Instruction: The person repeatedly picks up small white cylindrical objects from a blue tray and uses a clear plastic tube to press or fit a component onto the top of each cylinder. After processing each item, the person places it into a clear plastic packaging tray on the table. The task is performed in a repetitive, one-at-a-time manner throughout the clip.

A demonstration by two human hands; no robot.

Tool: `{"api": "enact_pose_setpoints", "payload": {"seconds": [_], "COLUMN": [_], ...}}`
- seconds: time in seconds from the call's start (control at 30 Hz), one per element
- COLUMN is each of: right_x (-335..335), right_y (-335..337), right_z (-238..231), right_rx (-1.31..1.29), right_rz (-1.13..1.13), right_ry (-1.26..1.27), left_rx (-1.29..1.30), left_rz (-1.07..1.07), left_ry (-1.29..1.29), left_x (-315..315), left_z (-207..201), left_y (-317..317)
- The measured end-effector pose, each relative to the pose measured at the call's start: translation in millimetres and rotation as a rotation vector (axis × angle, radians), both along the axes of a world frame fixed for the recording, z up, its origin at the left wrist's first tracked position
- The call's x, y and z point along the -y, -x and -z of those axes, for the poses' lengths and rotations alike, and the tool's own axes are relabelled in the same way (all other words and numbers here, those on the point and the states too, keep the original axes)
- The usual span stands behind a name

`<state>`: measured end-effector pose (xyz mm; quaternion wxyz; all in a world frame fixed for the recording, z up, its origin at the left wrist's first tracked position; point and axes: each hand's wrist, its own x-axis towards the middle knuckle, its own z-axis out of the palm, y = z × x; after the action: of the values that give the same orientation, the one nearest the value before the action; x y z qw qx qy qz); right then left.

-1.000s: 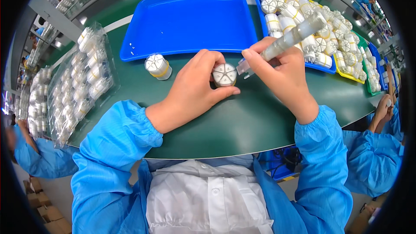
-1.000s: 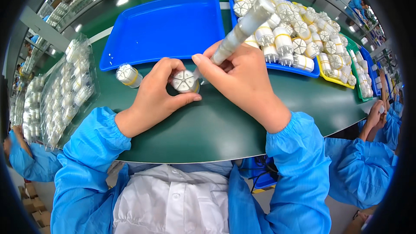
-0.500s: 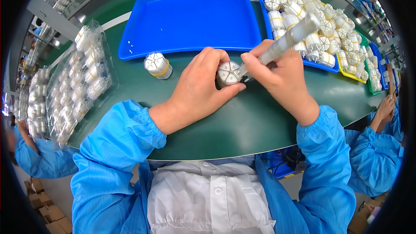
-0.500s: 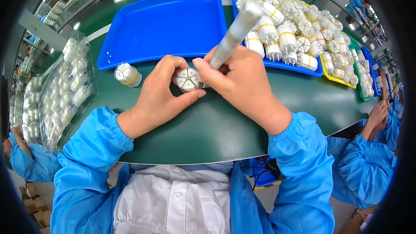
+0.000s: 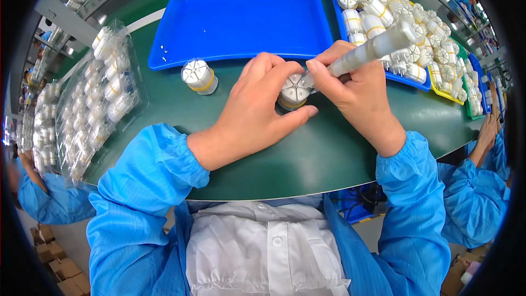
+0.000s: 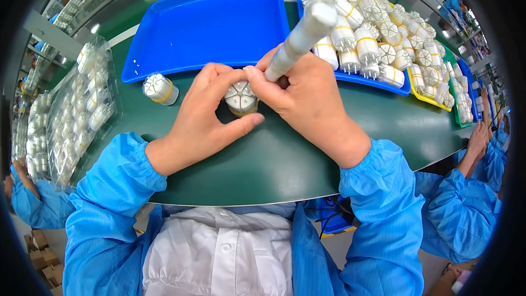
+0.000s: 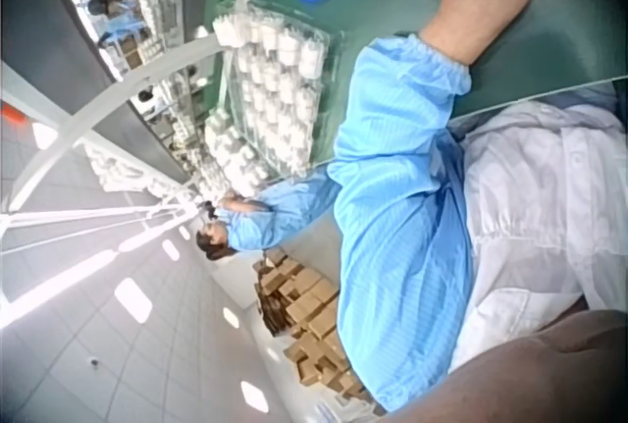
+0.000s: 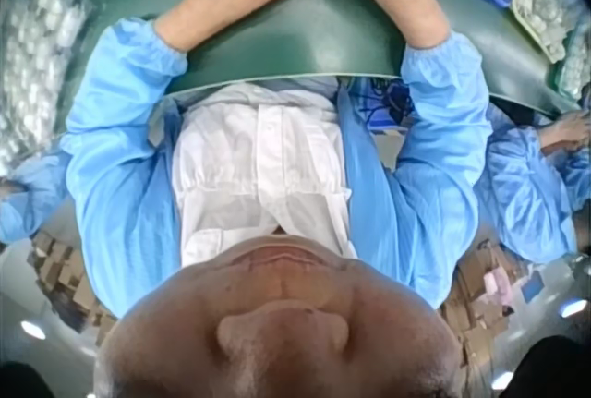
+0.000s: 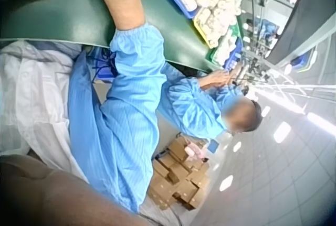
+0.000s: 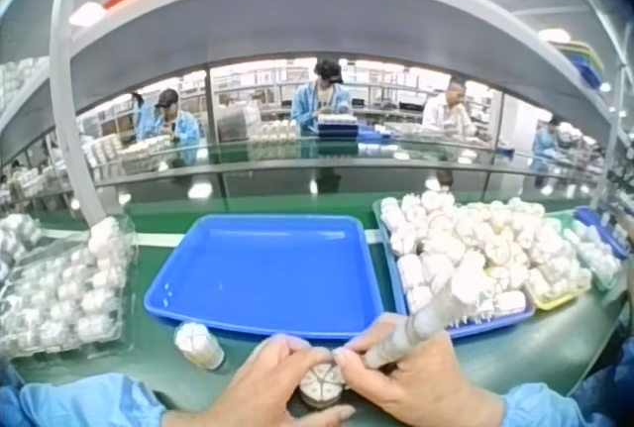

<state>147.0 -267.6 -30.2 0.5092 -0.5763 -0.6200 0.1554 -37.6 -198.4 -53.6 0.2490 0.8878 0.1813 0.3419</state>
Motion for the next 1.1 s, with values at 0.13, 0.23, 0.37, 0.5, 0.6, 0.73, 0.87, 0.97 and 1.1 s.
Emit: {"api": "enact_pose_setpoints", "payload": {"seconds": [0.13,0.23,0.37,0.5,0.6,0.73,0.87,0.97,1.1], "right_x": [0.6,2.7,1.9,-0.8,-0.7,-0.8,1.2,1.7,0.7], "right_y": [-0.2,-1.3,-2.9,-4.4,-3.3,-4.7,-6.5,-6.2,-4.0], "right_z": [1.3,-14.7,-7.0,-1.6,2.7,2.7,-7.6,-3.5,1.6], "right_rx": [-0.143,-0.335,-0.305,-0.171,-0.054,-0.151,-0.263,-0.226,-0.193], "right_rz": [-0.026,0.038,-0.008,-0.024,-0.023,-0.015,-0.014,-0.033,-0.04], "right_ry": [0.078,0.141,0.072,0.075,0.042,0.038,0.075,0.092,0.119], "left_rx": [-0.049,-0.002,0.086,0.1,0.03,-0.124,-0.003,0.079,0.021], "left_rz": [-0.024,-0.037,0.0,0.02,0.006,-0.032,-0.002,0.038,0.046], "left_ry": [0.038,0.063,0.17,0.201,0.054,0.055,0.143,0.228,0.169], "left_x": [-3.3,1.6,3.8,3.4,1.5,-3.8,2.6,2.4,2.6], "left_z": [1.5,3.1,7.1,8.6,0.2,2.1,4.3,9.6,1.9], "left_y": [0.2,2.2,0.2,1.1,1.1,3.0,3.7,1.5,2.0]}}
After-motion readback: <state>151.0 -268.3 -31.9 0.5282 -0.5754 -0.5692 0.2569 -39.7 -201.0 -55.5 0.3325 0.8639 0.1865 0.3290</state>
